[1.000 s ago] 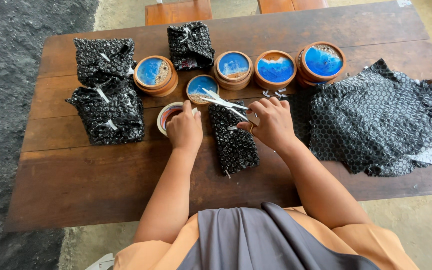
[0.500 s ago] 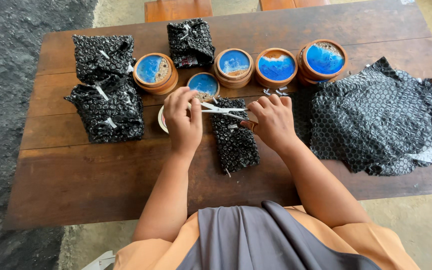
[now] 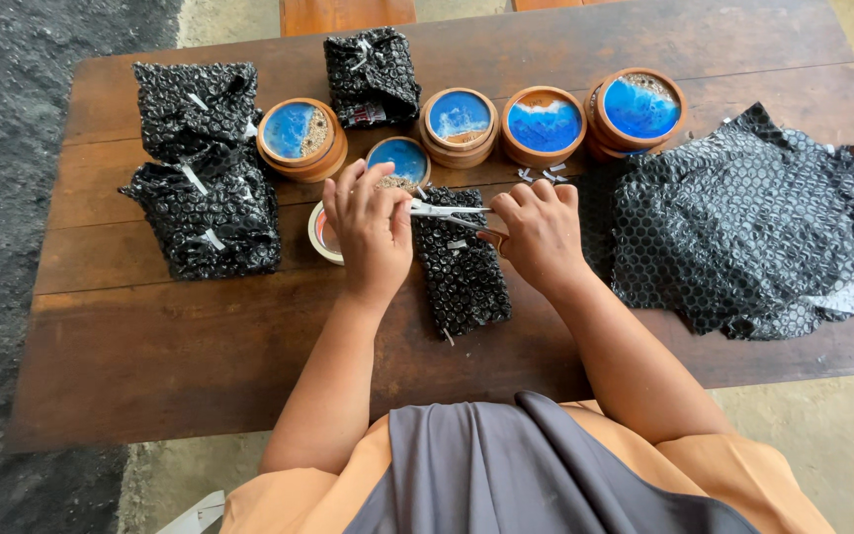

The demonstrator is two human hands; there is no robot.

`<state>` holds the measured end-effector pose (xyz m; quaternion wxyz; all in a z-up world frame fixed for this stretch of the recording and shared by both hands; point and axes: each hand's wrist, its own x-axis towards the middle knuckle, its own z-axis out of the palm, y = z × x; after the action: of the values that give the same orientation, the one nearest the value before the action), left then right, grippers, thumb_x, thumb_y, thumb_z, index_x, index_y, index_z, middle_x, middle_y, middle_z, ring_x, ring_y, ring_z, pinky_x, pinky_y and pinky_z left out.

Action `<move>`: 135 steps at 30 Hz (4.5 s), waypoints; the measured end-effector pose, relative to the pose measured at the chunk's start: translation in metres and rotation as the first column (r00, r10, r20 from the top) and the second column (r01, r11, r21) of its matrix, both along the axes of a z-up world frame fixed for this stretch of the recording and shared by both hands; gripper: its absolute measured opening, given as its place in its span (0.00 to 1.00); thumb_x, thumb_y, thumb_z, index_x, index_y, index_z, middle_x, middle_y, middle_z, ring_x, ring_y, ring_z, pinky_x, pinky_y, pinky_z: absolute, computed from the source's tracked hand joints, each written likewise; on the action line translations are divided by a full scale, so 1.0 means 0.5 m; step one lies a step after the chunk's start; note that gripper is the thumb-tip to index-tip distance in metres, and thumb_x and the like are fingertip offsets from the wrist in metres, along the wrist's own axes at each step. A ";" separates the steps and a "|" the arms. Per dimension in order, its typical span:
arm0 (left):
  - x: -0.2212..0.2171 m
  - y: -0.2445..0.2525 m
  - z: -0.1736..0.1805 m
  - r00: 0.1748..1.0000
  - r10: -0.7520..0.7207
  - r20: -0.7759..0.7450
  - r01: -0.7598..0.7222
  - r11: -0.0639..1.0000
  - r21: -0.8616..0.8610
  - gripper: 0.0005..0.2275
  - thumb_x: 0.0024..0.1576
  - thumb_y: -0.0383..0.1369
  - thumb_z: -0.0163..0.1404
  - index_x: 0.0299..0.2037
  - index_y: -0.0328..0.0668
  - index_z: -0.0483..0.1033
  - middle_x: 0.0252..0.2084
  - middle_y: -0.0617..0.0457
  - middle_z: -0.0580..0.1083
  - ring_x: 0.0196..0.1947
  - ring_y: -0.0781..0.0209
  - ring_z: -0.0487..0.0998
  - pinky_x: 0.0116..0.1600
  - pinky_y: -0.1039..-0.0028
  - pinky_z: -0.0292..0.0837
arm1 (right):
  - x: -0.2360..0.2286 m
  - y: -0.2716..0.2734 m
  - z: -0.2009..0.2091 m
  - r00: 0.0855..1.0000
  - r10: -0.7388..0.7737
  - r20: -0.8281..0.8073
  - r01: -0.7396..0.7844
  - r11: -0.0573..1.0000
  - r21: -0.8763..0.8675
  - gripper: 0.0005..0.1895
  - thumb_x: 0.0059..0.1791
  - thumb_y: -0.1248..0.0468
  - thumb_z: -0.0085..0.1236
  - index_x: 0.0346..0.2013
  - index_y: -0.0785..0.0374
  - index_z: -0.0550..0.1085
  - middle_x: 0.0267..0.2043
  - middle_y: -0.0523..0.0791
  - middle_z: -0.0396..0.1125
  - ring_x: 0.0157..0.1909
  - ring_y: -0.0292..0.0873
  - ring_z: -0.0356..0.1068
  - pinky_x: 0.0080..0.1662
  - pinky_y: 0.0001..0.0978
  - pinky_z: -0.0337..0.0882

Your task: The person wraps a small circular object in black bubble wrap and secures it with adhesive tape using scissors to cut the tape.

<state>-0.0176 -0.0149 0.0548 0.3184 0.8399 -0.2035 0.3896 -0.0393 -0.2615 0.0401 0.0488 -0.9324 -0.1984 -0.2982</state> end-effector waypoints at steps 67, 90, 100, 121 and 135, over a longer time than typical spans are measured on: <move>-0.038 -0.080 -0.034 0.750 -0.522 -0.407 0.240 0.787 -0.568 0.09 0.59 0.27 0.51 0.44 0.55 0.82 0.33 0.57 0.74 0.23 0.68 0.73 0.29 0.79 0.74 | 0.007 0.021 0.022 0.974 0.205 -0.091 -0.124 0.828 0.547 0.08 0.48 0.62 0.62 0.42 0.50 0.78 0.40 0.43 0.71 0.39 0.51 0.73 0.40 0.44 0.74; -0.008 -0.066 -0.129 0.659 0.296 -0.692 -0.106 0.947 0.304 0.20 0.63 0.48 0.45 0.48 0.35 0.68 0.44 0.39 0.74 0.42 0.37 0.81 0.46 0.51 0.78 | -0.024 0.080 0.009 0.849 0.196 -0.491 0.181 0.765 0.618 0.32 0.52 0.69 0.59 0.68 0.59 0.57 0.53 0.58 0.60 0.50 0.62 0.72 0.47 0.55 0.76; -0.007 -0.053 -0.077 0.561 -0.061 -0.826 -0.123 0.980 -0.155 0.14 0.57 0.41 0.55 0.46 0.47 0.65 0.46 0.44 0.77 0.50 0.38 0.79 0.52 0.53 0.75 | 0.026 0.054 -0.082 0.846 0.277 -0.455 0.260 0.530 0.807 0.44 0.44 0.71 0.67 0.70 0.46 0.58 0.51 0.48 0.57 0.48 0.48 0.73 0.47 0.37 0.77; -0.021 -0.121 -0.069 0.553 -0.778 -0.297 -0.135 0.268 -0.954 0.09 0.57 0.29 0.61 0.46 0.46 0.76 0.43 0.56 0.80 0.43 0.71 0.78 0.50 0.78 0.76 | 0.060 0.035 -0.083 0.814 0.581 0.004 0.050 -0.077 0.996 0.43 0.46 0.75 0.67 0.73 0.62 0.57 0.65 0.49 0.65 0.61 0.40 0.67 0.57 0.35 0.76; -0.001 -0.108 -0.108 0.601 -0.740 -0.301 -0.019 0.363 -0.931 0.07 0.53 0.23 0.63 0.39 0.41 0.80 0.34 0.56 0.79 0.37 0.72 0.78 0.47 0.76 0.79 | 0.035 0.067 -0.034 0.766 0.643 -0.004 0.141 -0.162 0.977 0.41 0.43 0.79 0.67 0.69 0.60 0.63 0.48 0.49 0.72 0.47 0.41 0.74 0.48 0.37 0.81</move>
<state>-0.0179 -0.0690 0.0007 0.8328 0.5523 -0.0384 -0.0014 -0.0219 -0.2280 0.0230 0.8278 -0.5513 -0.0842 -0.0608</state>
